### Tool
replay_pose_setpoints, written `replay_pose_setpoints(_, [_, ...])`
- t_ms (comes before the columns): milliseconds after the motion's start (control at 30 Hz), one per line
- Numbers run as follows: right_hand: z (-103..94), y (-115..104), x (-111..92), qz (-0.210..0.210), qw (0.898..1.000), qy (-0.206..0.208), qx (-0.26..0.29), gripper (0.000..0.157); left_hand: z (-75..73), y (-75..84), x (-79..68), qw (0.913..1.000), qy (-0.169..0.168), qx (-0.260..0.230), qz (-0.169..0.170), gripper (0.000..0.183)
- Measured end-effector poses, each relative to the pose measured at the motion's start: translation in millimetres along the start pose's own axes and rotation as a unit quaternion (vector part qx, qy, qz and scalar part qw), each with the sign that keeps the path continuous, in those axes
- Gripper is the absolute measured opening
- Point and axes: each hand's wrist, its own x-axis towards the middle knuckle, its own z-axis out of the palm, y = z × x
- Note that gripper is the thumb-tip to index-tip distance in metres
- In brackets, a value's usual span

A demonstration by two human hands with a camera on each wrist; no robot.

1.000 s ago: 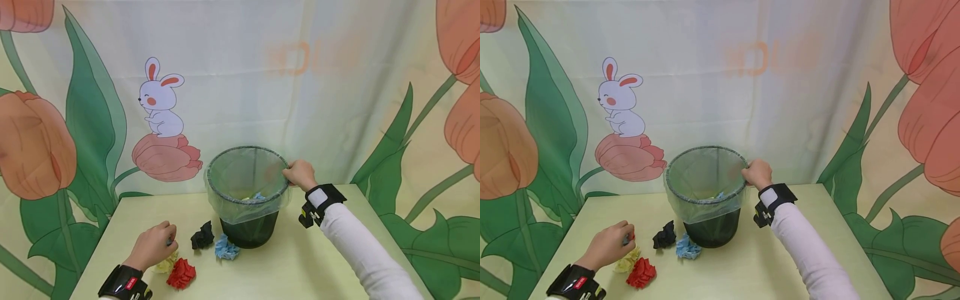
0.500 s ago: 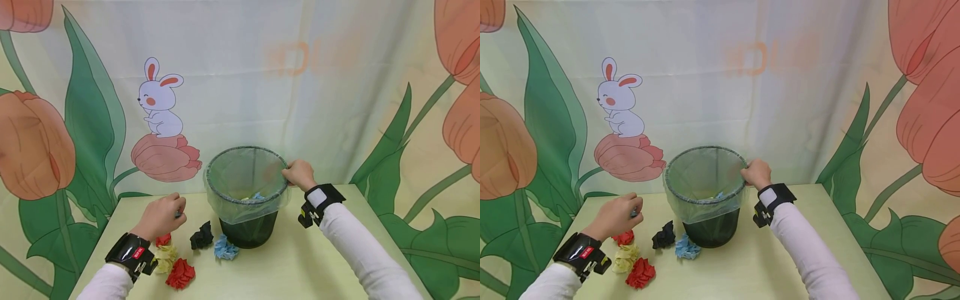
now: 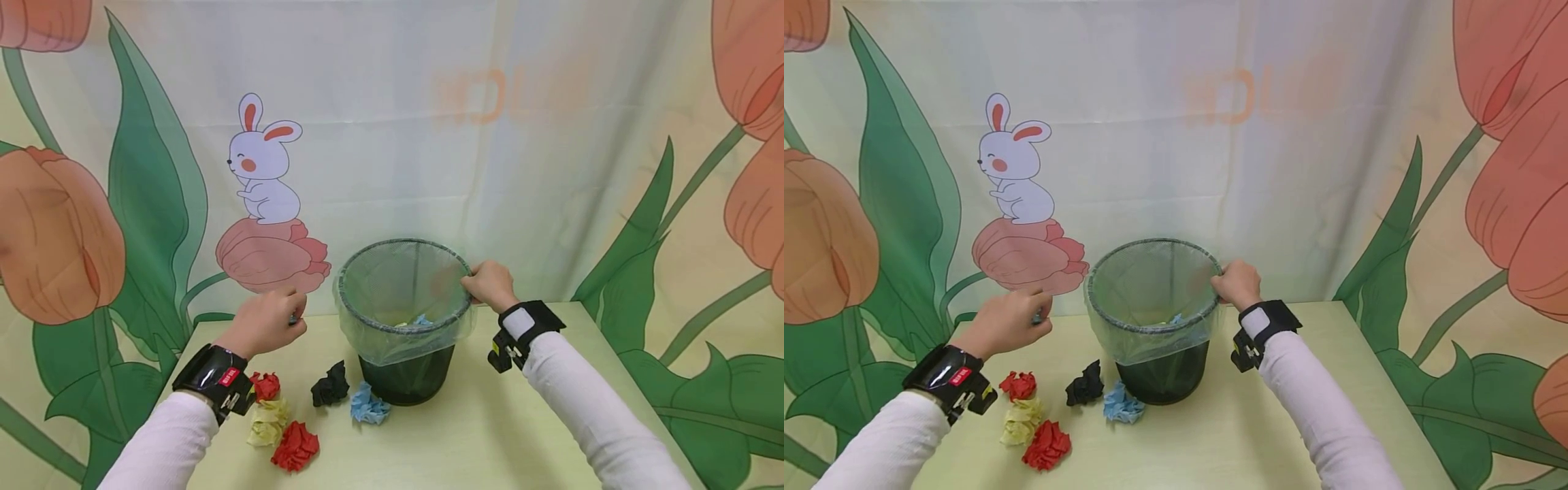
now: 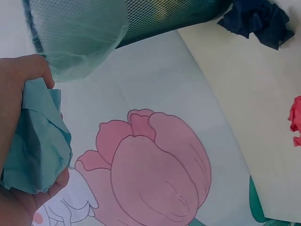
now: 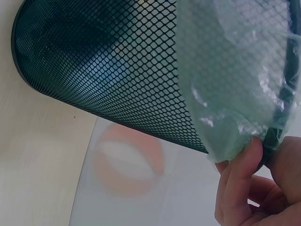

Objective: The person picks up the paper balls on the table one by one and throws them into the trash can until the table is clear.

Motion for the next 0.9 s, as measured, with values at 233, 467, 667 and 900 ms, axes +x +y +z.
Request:
replay_pose_setpoints(233, [0.5,1,0,-0.003,1.000,-0.002,0.009,0.042,-18.0,3.7,18.2,0.9995,0.027,-0.003,0.014,0.018])
replay_pose_setpoints(467, [0.8,1,-1,0.000,1.000,0.000,0.007,0.043,-30.6,13.6,38.7,0.9995,0.019,0.007,0.025,0.010])
replay_pose_setpoints(667, [3.0,4,2,-0.001,1.000,0.005,0.006,0.042,-34.7,19.1,53.4,0.9992,0.000,0.023,0.032,0.010])
replay_pose_setpoints(900, [4.7,5,4,-0.008,1.000,0.015,0.005,0.040,-36.5,27.3,69.0,0.9988,-0.019,0.031,0.033,0.013])
